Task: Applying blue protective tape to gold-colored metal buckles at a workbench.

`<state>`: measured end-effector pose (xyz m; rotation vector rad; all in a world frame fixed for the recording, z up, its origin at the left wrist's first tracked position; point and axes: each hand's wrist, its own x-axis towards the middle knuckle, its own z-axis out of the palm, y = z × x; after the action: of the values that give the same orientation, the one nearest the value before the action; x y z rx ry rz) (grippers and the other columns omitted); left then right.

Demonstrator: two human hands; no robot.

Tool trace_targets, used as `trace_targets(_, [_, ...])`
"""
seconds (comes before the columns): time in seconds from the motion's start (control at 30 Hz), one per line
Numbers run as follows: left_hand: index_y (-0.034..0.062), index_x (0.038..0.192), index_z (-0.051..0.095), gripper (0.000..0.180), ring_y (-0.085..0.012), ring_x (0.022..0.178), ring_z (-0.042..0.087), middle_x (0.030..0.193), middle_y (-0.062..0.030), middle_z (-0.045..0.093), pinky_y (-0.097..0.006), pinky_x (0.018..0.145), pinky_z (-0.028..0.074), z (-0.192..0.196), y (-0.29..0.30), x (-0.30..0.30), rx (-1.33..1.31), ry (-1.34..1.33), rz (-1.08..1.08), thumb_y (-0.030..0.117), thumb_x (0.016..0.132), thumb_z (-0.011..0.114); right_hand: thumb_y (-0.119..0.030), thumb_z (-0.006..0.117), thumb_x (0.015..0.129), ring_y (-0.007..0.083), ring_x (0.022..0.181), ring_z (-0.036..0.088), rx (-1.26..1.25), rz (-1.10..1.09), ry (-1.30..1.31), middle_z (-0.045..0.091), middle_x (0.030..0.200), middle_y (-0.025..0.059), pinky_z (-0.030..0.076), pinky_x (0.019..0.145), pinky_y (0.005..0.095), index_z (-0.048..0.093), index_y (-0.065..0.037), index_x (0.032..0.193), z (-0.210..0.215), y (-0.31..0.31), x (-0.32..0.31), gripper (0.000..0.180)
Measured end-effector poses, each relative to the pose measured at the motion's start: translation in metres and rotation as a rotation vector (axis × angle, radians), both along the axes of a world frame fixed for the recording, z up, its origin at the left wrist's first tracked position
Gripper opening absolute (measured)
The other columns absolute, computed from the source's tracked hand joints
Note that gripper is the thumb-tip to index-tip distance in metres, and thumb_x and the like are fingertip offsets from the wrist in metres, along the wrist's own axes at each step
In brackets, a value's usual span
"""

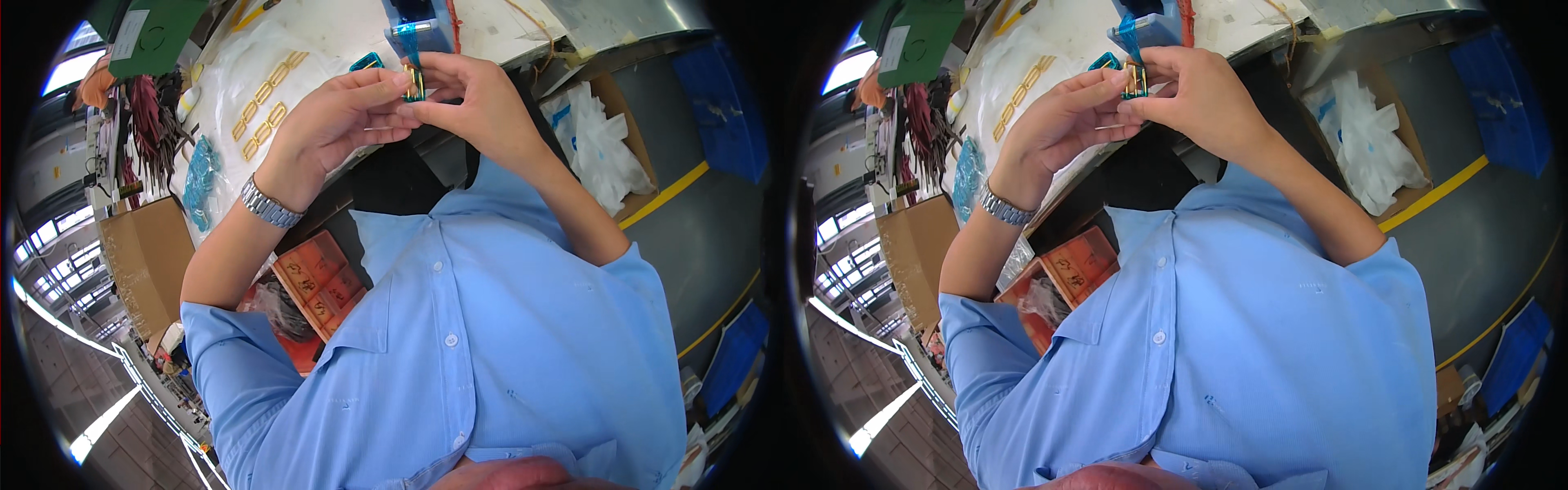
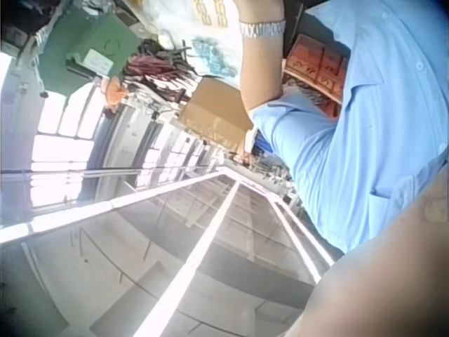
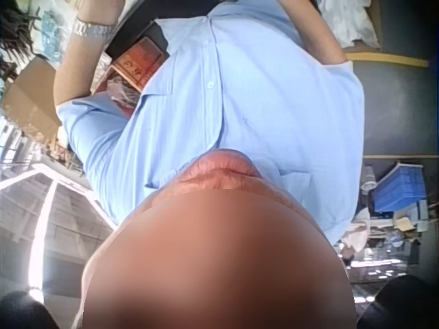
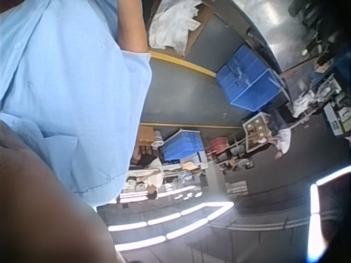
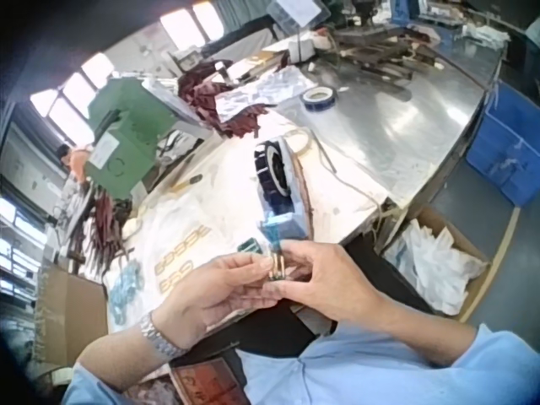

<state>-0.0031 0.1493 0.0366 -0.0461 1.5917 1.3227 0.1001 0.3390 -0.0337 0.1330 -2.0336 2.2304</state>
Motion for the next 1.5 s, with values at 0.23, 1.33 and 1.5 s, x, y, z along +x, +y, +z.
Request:
trace_targets(0.23, [0.005, 0.123, 0.069, 0.035, -0.022, 0.098, 0.077, 0.108, -0.0099, 0.076, -0.037, 0.094, 0.064, -0.001, 0.004, -0.001, 0.027, -0.053, 0.054, 0.034, 0.104, 0.076, -0.019, 0.084, 0.092, 0.0134, 0.092, 0.077, -0.035, -0.091, -0.019, 0.082, 0.101, 0.0106, 0.061, 0.086, 0.0289, 0.076, 0.004, 0.123, -0.011, -0.001, -0.006, 0.039])
trace_targets(1.33, [-0.0009, 0.1, 0.075, 0.014, -0.03, 0.077, 0.073, 0.09, -0.0159, 0.076, -0.036, 0.068, 0.057, -0.067, 0.029, 0.066, 0.126, 1.831, 0.305, -0.006, 0.088, 0.079, -0.029, 0.083, 0.098, 0.0076, 0.089, 0.069, -0.434, -0.216, -0.178, 0.078, 0.096, 0.0055, 0.054, 0.08, 0.0217, 0.083, 0.004, 0.111, 0.014, -0.028, 0.011, 0.036])
trace_targets(1.5, [-0.0009, 0.1, 0.074, 0.014, -0.03, 0.077, 0.073, 0.09, -0.0162, 0.076, -0.036, 0.067, 0.057, -0.075, 0.034, 0.058, 0.166, 1.832, 0.33, -0.006, 0.088, 0.079, -0.03, 0.084, 0.097, 0.0052, 0.09, 0.067, -0.461, -0.238, -0.153, 0.078, 0.095, 0.0037, 0.051, 0.079, 0.0199, 0.083, 0.003, 0.109, 0.005, -0.027, 0.001, 0.035])
